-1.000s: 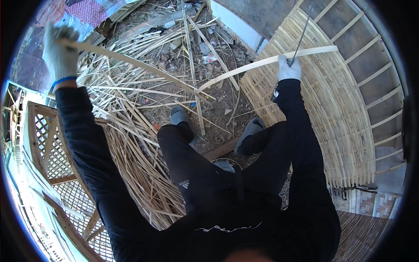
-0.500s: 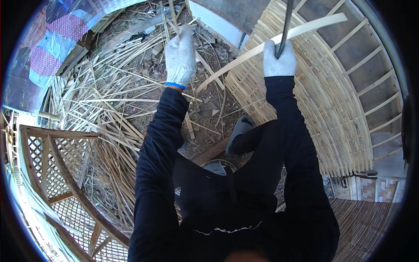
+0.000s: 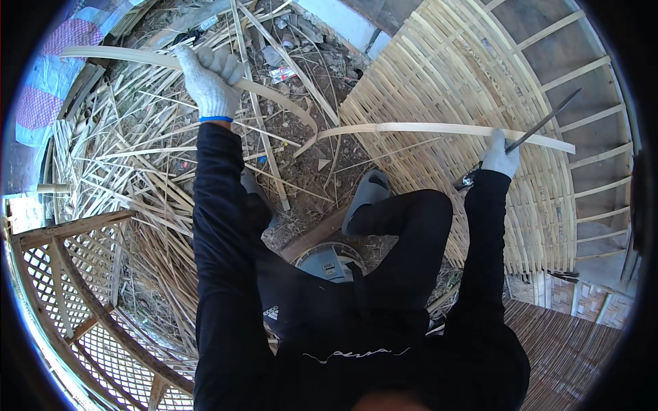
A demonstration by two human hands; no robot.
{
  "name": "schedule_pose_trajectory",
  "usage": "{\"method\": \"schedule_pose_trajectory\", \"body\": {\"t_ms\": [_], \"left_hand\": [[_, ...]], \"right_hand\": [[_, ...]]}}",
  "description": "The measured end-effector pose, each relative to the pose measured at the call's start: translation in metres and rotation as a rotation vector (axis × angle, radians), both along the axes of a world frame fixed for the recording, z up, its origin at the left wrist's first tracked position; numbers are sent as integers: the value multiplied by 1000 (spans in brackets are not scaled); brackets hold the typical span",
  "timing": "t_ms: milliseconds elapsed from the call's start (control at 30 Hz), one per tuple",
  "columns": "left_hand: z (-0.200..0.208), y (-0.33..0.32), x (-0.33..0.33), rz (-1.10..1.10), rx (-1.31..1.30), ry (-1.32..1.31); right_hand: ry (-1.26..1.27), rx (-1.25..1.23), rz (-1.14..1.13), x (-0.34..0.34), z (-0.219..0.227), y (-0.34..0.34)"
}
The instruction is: Shaving and refining bamboo strips using a large machete to prepare them for weaving.
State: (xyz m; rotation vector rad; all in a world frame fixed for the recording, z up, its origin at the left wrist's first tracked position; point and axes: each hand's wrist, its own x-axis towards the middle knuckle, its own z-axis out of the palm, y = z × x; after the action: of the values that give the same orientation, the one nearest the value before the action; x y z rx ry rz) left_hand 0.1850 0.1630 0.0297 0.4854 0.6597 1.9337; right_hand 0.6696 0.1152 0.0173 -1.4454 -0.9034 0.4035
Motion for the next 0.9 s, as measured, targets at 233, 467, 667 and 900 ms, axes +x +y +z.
{"method": "schedule_pose_trajectory", "body": {"t_ms": [233,467,667,900], "left_hand": [[-37,10,-52,92,-91,-8],[-76,-20,-142,379,-275,97],[-72,-52,-221,550,-372,174],[-82,-77,-223,638,-456,280]], "right_hand": [[70,-168,-158,19,-11,-3],[34,-179,-207,49,-32,-8],[-30,-187,-256,82,-56,-10],[-84,-190,-274,70,-45,-10]]}}
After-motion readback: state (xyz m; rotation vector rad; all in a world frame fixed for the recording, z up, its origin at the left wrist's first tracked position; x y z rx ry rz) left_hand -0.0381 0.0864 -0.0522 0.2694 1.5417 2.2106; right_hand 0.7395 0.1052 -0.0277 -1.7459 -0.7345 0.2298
